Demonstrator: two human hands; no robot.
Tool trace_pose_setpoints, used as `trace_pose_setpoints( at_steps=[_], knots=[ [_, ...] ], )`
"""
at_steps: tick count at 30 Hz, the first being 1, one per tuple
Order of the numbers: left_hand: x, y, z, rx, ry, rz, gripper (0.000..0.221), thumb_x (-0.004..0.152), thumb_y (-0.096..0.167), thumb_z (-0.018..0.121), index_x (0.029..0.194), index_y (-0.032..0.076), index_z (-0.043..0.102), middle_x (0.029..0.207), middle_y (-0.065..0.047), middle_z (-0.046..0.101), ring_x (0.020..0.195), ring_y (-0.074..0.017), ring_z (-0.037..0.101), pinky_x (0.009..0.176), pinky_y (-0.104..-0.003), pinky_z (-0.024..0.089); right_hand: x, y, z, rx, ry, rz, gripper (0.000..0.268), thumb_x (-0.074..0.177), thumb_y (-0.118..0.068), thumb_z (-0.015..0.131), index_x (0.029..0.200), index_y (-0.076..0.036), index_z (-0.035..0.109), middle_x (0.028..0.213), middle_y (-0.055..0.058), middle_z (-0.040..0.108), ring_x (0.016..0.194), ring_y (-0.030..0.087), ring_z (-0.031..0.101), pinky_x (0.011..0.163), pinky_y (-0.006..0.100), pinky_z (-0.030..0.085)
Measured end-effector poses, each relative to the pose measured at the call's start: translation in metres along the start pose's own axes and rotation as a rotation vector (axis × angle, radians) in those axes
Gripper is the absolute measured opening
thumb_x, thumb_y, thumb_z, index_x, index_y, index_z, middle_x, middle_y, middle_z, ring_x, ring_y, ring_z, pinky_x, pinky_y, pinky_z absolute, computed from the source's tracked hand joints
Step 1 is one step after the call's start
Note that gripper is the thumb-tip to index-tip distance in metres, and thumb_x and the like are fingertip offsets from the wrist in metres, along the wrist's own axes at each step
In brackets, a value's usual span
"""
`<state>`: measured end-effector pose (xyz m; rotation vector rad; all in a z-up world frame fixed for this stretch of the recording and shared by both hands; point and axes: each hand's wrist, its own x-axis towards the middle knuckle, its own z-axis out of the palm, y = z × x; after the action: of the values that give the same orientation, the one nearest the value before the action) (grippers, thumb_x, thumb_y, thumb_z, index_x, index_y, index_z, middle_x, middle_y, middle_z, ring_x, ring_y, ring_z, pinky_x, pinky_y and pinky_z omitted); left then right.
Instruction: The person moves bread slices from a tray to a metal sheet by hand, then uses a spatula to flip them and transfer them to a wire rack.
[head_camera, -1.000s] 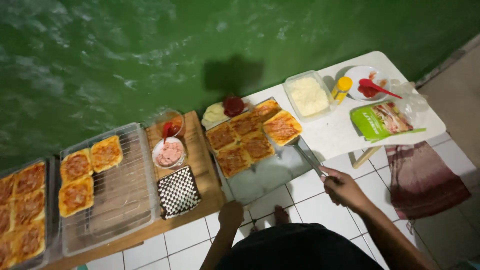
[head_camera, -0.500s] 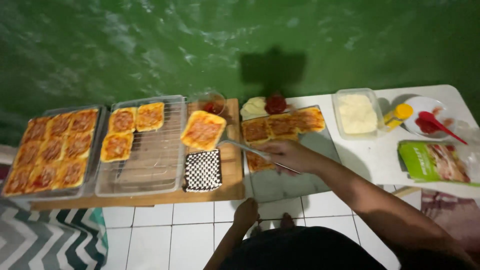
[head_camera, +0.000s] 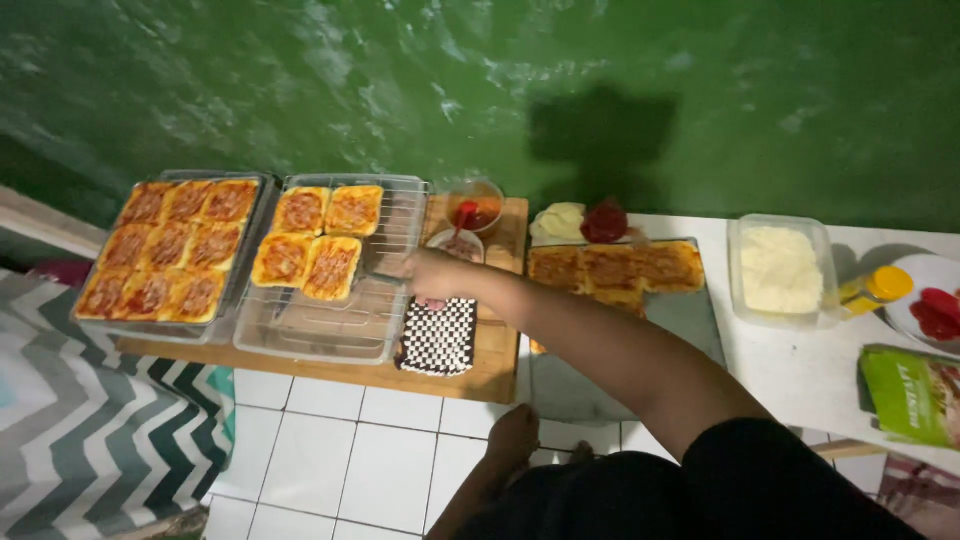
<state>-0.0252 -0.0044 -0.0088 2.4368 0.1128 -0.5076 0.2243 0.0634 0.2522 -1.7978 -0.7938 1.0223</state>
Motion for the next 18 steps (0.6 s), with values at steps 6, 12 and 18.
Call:
trace_pose_setpoints(
  at_steps=[6,12,18],
  knots=[
    [-0.013,0.029,-0.023,-0.13,0.098,-0.126,0.025,0.098,0.028,0.055,0.098,0.004,0.065,0.092,-0.024,0.069,0.089,-0.0452,0.066,0.078,-0.056,0.052,0.044,-0.026,-0.006,-0.021,-0.078,0.016,0.034,0.089,0.004,0.052,0.122,0.005,0.059,0.069,0.014,0.066,0.049,0.02,0.062,0.041,0.033,0.05],
    [-0.002,0.007,-0.001,-0.099,0.123,-0.024,0.029,0.1,0.03,0.051,0.098,0.003,0.062,0.091,-0.025,0.069,0.089,-0.0453,0.067,0.079,-0.057,0.052,0.069,-0.078,-0.02,0.021,-0.175,0.209,0.014,0.091,0.003,0.049,0.099,0.01,0.058,0.068,0.012,0.059,0.05,0.019,0.055,0.04,0.034,0.043],
    [-0.002,0.018,-0.01,-0.118,0.061,-0.133,0.03,0.1,0.03,0.051,0.1,0.003,0.064,0.097,-0.025,0.069,0.095,-0.046,0.066,0.084,-0.057,0.052,0.065,-0.157,-0.033,0.085,-0.186,0.252,0.039,0.091,0.0,0.059,0.127,0.007,0.048,0.106,0.023,0.061,0.076,0.026,0.069,0.061,0.037,0.059]
  ],
)
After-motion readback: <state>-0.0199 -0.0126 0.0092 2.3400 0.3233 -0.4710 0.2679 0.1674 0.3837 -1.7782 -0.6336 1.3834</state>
